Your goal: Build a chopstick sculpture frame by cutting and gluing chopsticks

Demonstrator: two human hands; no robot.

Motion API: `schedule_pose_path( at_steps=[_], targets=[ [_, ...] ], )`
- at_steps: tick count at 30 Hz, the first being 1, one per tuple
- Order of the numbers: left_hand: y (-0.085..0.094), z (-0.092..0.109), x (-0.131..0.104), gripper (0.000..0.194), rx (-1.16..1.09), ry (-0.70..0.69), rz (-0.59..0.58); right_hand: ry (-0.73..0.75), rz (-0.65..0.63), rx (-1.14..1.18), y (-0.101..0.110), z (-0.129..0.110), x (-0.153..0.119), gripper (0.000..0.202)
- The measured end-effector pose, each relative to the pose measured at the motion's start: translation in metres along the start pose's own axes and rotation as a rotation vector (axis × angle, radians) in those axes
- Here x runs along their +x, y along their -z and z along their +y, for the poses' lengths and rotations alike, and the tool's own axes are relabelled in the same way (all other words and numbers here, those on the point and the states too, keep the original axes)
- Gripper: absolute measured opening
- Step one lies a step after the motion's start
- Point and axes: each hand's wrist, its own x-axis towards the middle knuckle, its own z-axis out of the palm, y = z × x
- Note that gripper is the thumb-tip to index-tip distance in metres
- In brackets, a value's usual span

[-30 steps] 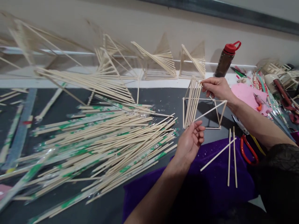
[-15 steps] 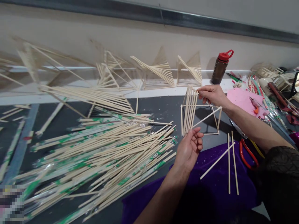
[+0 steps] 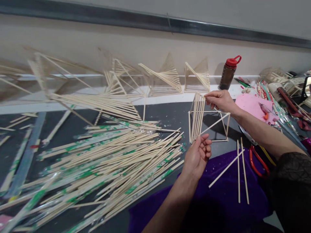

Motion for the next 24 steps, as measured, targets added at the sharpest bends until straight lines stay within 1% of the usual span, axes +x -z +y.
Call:
schedule_pose_path(
  at_steps=[3, 6, 9, 11, 13, 15, 17, 20, 22, 24],
  targets=[
    [-0.001, 0.002, 0.0, 0.03, 0.002, 0.005, 0.008, 0.023, 0.008, 0.001, -0.001, 0.001, 0.002, 0.018],
    [-0.001, 0.005, -0.001, 0.027, 0.018, 0.024, 0.008, 0.043, 0.029, 0.009, -0.001, -0.001, 0.002, 0.013],
    [0.002, 0.008, 0.0, 0.028, 0.061, 0.047, -0.017, -0.009, 0.016, 0.047, 0.0, -0.007, 0.003, 0.006],
    [0.006, 0.01, 0.0, 0.029, 0.129, 0.078, -0.069, -0.073, 0.012, 0.111, 0.003, -0.01, 0.004, 0.004],
    [0.01, 0.011, -0.001, 0.03, 0.238, 0.128, -0.15, -0.143, 0.002, 0.184, 0.007, -0.013, 0.004, 0.005],
    [0.015, 0.014, -0.005, 0.031, 0.313, 0.143, -0.239, -0.2, -0.013, 0.247, 0.011, -0.015, 0.004, 0.008],
    [0.019, 0.019, -0.012, 0.031, 0.306, 0.087, -0.33, -0.24, 0.013, 0.292, 0.018, -0.018, 0.003, 0.012],
    [0.021, 0.03, -0.022, 0.03, 0.237, -0.051, -0.435, -0.231, 0.144, 0.371, 0.034, -0.023, 0.001, 0.016],
    [0.021, 0.035, -0.025, 0.027, 0.201, -0.114, -0.448, -0.18, 0.227, 0.43, 0.047, -0.027, -0.003, 0.016],
    [0.02, 0.035, -0.026, 0.026, 0.168, -0.156, -0.423, -0.123, 0.288, 0.462, 0.058, -0.032, -0.009, 0.013]
  ],
)
